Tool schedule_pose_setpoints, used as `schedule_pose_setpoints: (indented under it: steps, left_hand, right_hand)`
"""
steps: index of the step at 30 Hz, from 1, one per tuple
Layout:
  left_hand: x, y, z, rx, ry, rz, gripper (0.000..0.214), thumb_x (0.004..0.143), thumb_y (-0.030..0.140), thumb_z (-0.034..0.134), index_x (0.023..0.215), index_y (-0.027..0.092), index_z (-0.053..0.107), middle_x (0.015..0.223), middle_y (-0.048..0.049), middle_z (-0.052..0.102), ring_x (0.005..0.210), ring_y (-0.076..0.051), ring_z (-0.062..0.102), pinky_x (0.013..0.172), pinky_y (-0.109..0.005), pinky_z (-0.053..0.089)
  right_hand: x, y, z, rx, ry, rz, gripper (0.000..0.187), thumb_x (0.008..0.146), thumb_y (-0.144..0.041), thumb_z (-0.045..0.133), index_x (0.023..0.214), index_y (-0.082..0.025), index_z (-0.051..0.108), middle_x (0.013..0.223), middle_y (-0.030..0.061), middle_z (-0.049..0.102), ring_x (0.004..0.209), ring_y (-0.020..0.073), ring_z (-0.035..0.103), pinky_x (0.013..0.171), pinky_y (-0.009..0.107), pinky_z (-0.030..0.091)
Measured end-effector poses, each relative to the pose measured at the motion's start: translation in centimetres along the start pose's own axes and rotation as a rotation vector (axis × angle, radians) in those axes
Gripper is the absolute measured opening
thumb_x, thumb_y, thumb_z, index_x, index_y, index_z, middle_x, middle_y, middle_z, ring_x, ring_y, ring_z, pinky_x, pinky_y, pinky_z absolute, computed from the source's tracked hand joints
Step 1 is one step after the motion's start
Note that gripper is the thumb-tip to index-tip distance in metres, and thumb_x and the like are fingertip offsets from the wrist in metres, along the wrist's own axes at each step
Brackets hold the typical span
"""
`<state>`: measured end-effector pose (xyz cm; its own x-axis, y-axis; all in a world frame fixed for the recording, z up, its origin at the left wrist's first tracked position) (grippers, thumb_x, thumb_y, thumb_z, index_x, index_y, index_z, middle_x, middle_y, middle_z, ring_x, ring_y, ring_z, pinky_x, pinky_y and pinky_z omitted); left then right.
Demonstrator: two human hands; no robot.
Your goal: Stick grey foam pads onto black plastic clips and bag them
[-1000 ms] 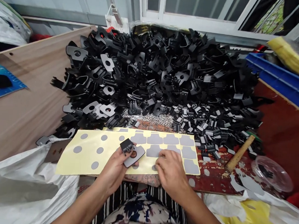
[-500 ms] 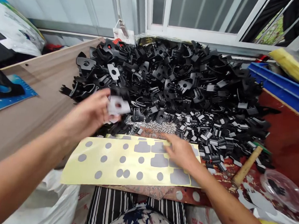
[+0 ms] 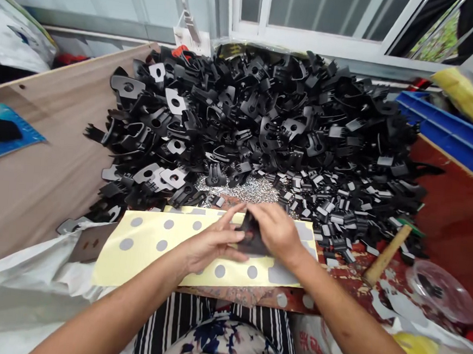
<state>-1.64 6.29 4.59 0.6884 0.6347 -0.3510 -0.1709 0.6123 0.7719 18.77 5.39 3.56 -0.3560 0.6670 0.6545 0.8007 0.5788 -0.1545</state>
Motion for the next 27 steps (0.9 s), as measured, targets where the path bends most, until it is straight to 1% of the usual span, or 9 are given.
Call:
schedule_pose_setpoints:
  steps: [2,4,6,8,12,15,20,23,27]
  left_hand:
    - [0.6,-1.1,0.7,0.028,0.002,-0.038,0.077,0.076,0.02,0.084,0.145,0.03,0.052,0.118,-0.0088,0.065,0.089,-0.022,0.069,0.066,-0.034,0.064]
    - [1.3,-2.1,0.7,0.057,0.108,0.007,0.06,0.075,0.017,0.082,0.13,0.024,0.06,0.107,-0.0071,0.064,0.078,-0.018,0.065,0.055,-0.027,0.061]
    - [1.8,-2.7,0.1,0.022,0.225,0.075,0.053,0.075,0.013,0.079,0.124,0.024,0.061,0.102,-0.0044,0.063,0.073,-0.015,0.063,0.055,-0.029,0.062]
    - [2.2,-3.0,-0.8,-0.043,0.303,0.108,0.056,0.075,0.009,0.077,0.126,0.026,0.06,0.099,-0.0027,0.062,0.071,-0.015,0.064,0.058,-0.031,0.064]
    - [2.6,-3.1,-2.0,-0.052,0.342,0.077,0.064,0.08,0.01,0.074,0.138,0.029,0.054,0.087,-0.003,0.062,0.071,-0.022,0.074,0.054,-0.027,0.061]
    - [2.6,-3.1,-2.3,-0.083,0.359,0.084,0.064,0.083,0.008,0.069,0.14,0.029,0.05,0.093,-0.0063,0.066,0.076,-0.026,0.078,0.061,-0.03,0.064]
    - [2.8,-3.0,-2.6,-0.196,0.42,0.043,0.065,0.081,0.005,0.07,0.137,0.027,0.046,0.104,-0.0102,0.069,0.076,-0.024,0.078,0.058,-0.023,0.061]
    - [2.7,-3.1,-2.4,-0.159,0.395,0.086,0.064,0.079,0.008,0.075,0.135,0.028,0.049,0.1,-0.007,0.067,0.073,-0.023,0.077,0.054,-0.022,0.057]
    - [1.6,-3.5,-0.8,-0.175,0.328,0.164,0.065,0.074,0.014,0.085,0.13,0.03,0.056,0.104,-0.0027,0.063,0.078,-0.018,0.071,0.063,-0.026,0.059]
  right_hand:
    - [-2.1,-2.3,-0.4,0.156,0.002,0.019,0.041,0.104,-0.013,0.047,0.142,-0.023,0.061,0.118,0.0101,0.074,0.106,0.0243,0.068,0.092,0.039,0.059]
    - [-4.3,-3.4,-0.7,0.257,0.002,0.227,0.045,0.102,-0.01,0.046,0.142,-0.025,0.059,0.124,0.009,0.073,0.109,0.0231,0.069,0.093,0.039,0.059]
    - [-6.8,-3.6,-0.9,0.305,0.025,0.491,0.042,0.1,-0.01,0.046,0.135,-0.025,0.063,0.123,0.0081,0.073,0.107,0.0223,0.071,0.091,0.038,0.06]
    - [-9.0,-3.7,-0.8,0.332,0.03,0.634,0.034,0.099,-0.012,0.047,0.124,-0.023,0.068,0.117,0.0077,0.075,0.105,0.0229,0.071,0.091,0.038,0.059]
    - [-11.1,-4.2,0.0,0.415,-0.046,0.647,0.033,0.098,-0.015,0.043,0.116,-0.022,0.07,0.116,0.0086,0.075,0.111,0.0261,0.066,0.099,0.045,0.053]
    - [-10.7,-4.0,-0.7,0.56,-0.152,0.759,0.028,0.098,-0.021,0.047,0.111,-0.022,0.072,0.111,0.0094,0.073,0.109,0.0268,0.064,0.097,0.045,0.05]
    - [-9.7,-2.7,-3.8,1.222,-0.423,0.78,0.019,0.092,-0.039,0.069,0.101,-0.022,0.069,0.101,0.0072,0.073,0.099,0.0241,0.066,0.091,0.038,0.049]
    - [-9.4,-2.4,-4.4,1.332,-0.189,0.833,0.029,0.083,-0.04,0.081,0.098,-0.023,0.063,0.091,0.0025,0.069,0.09,0.0204,0.064,0.084,0.033,0.049]
    - [-8.4,-3.2,-3.1,0.973,0.205,0.953,0.026,0.079,-0.029,0.084,0.094,-0.024,0.063,0.084,-0.0009,0.064,0.083,0.0175,0.062,0.082,0.03,0.049]
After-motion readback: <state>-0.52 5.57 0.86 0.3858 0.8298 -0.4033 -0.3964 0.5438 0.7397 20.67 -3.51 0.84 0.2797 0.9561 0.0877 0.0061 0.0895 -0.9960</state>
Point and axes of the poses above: each hand's wrist, its own x-axis towards the middle knuckle, its own z-axis out of the palm, y = z × x, the point moved 1 cm from there along x, towards the middle knuckle
